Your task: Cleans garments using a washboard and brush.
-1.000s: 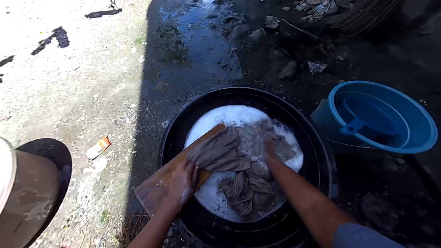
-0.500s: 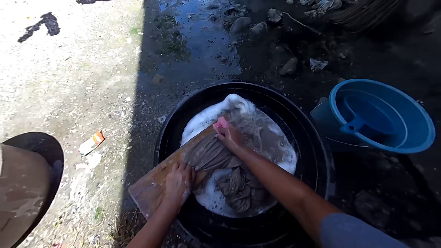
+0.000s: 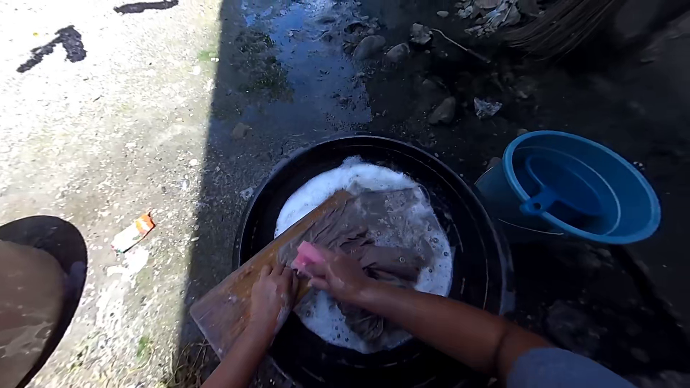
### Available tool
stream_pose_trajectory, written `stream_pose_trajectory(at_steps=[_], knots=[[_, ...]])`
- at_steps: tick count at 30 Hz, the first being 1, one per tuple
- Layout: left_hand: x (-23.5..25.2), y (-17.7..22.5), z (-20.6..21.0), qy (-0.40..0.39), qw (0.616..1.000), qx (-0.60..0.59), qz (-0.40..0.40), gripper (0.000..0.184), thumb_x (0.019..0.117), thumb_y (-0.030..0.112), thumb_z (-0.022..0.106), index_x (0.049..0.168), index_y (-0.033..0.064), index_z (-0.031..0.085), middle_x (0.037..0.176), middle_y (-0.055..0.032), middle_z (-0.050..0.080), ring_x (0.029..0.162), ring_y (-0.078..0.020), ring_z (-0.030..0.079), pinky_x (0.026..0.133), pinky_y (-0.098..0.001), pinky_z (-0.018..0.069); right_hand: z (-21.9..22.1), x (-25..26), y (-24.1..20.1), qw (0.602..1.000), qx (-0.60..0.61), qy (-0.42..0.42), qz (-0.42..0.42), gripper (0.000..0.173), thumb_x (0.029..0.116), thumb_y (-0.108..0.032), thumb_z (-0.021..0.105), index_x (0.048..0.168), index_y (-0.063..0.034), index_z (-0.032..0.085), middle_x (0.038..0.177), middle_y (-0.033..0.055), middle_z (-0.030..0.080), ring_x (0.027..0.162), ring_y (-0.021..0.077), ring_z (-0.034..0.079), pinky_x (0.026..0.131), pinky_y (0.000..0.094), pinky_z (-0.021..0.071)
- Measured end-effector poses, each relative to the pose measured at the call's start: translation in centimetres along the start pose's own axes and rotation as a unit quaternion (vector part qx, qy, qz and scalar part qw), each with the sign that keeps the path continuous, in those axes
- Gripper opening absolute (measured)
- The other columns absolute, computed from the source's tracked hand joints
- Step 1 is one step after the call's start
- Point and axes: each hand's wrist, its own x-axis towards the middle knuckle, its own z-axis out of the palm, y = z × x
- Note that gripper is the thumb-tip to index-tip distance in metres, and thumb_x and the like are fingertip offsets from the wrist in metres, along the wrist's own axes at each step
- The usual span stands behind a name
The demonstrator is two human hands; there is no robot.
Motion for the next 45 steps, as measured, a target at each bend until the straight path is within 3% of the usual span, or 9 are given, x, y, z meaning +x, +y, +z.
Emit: stream_pose_trajectory(at_steps=[6, 11, 17, 22, 31, 34, 39, 42, 45], knots=[[-0.2, 0.0, 0.3, 0.010, 1.000, 0.003, 0.001, 0.029, 0.0977, 0.014, 0.057, 0.082, -0.0058, 0.071, 0.092, -0.0240, 0.073, 0.097, -0.0488, 0.069, 0.070, -0.0568, 0.0548, -4.6, 3.7, 8.6, 0.978, -0.016, 0.103, 0.179, 0.043, 0.1062, -0.035, 0.054, 0.141, -0.0119, 0.063, 0.144, 0.0230, 0.057, 0.131, 0.0411, 0.056, 0.107, 0.0603, 0.0431], [-0.1, 0.2, -0.2, -0.014, 1.000, 0.000, -0.010, 0.029, 0.0988, 0.015, 0.057, 0.087, -0.0067, 0.072, 0.098, -0.0249, 0.073, 0.102, -0.0498, 0.068, 0.074, -0.0587, 0.0546, 0.1, -1.2, 0.6, 0.999, -0.016, -0.010, 0.028, 0.041, 0.1059, -0.034, 0.056, 0.144, -0.0192, 0.062, 0.162, 0.0207, 0.037, 0.140, 0.0472, 0.044, 0.107, 0.0620, 0.0420], [0.0, 0.1, -0.1, -0.022, 1.000, 0.006, -0.014, 0.031, 0.1004, 0.016, 0.055, 0.088, -0.0062, 0.072, 0.099, -0.0248, 0.073, 0.103, -0.0491, 0.068, 0.076, -0.0579, 0.0545, -4.1, 2.6, 6.9, 0.981, -0.006, 0.084, 0.175, 0.043, 0.1062, -0.034, 0.054, 0.143, -0.0141, 0.061, 0.149, 0.0216, 0.053, 0.132, 0.0416, 0.055, 0.106, 0.0605, 0.0439], [0.1, 0.1, -0.3, -0.025, 1.000, 0.004, -0.014, 0.029, 0.1001, 0.016, 0.057, 0.090, -0.0067, 0.073, 0.102, -0.0253, 0.073, 0.104, -0.0496, 0.068, 0.077, -0.0590, 0.0546, -0.4, -1.2, 1.3, 1.000, 0.004, -0.007, 0.018, 0.041, 0.1039, -0.034, 0.060, 0.141, -0.0178, 0.065, 0.159, 0.0199, 0.043, 0.138, 0.0450, 0.047, 0.106, 0.0619, 0.0421], [0.3, 0.2, -0.4, -0.043, 0.999, 0.003, -0.028, 0.032, 0.1020, 0.017, 0.054, 0.089, -0.0066, 0.072, 0.102, -0.0249, 0.073, 0.107, -0.0481, 0.067, 0.079, -0.0574, 0.0539, -3.6, 1.0, 21.2, 0.862, -0.006, 0.473, 0.183, 0.039, 0.1004, -0.027, 0.064, 0.135, -0.0104, 0.069, 0.149, 0.0331, 0.049, 0.130, 0.0562, 0.052, 0.102, 0.0668, 0.0434], [0.3, 0.3, -0.5, -0.048, 0.998, 0.004, -0.029, 0.033, 0.1017, 0.017, 0.053, 0.089, -0.0069, 0.072, 0.103, -0.0248, 0.073, 0.108, -0.0479, 0.067, 0.079, -0.0572, 0.0539, -3.1, 1.2, 18.3, 0.904, 0.035, 0.339, 0.259, 0.045, 0.1099, -0.017, 0.043, 0.152, -0.0022, 0.048, 0.157, 0.0284, 0.042, 0.143, 0.0471, 0.043, 0.116, 0.0575, 0.0356], [0.2, 0.2, -0.2, -0.034, 0.999, 0.003, -0.025, 0.030, 0.0994, 0.016, 0.056, 0.088, -0.0067, 0.072, 0.102, -0.0249, 0.073, 0.105, -0.0487, 0.068, 0.076, -0.0576, 0.0544, 2.4, 3.8, 5.0, 0.935, -0.017, 0.331, -0.126, 0.032, 0.0957, -0.027, 0.067, 0.125, -0.0181, 0.076, 0.137, 0.0252, 0.064, 0.120, 0.0500, 0.063, 0.093, 0.0630, 0.0528], [0.7, 1.0, -2.1, -0.155, 0.985, 0.007, -0.071, 0.033, 0.1039, 0.020, 0.054, 0.110, -0.0069, 0.072, 0.121, -0.0264, 0.069, 0.125, -0.0477, 0.059, 0.096, -0.0591, 0.0490, 2.2, 2.3, -0.1, 0.989, 0.015, 0.116, -0.093, 0.036, 0.1009, -0.026, 0.064, 0.135, -0.0166, 0.069, 0.157, 0.0239, 0.044, 0.137, 0.0481, 0.048, 0.102, 0.0618, 0.0461], [0.5, 0.3, -1.1, -0.099, 0.994, -0.005, -0.044, 0.033, 0.1025, 0.019, 0.052, 0.097, -0.0072, 0.072, 0.107, -0.0268, 0.072, 0.114, -0.0493, 0.064, 0.088, -0.0604, 0.0519, -2.7, 4.5, 5.0, 0.984, 0.022, 0.160, 0.075, 0.038, 0.1051, -0.027, 0.056, 0.138, -0.0103, 0.066, 0.150, 0.0241, 0.052, 0.135, 0.0437, 0.053, 0.108, 0.0593, 0.0430]])
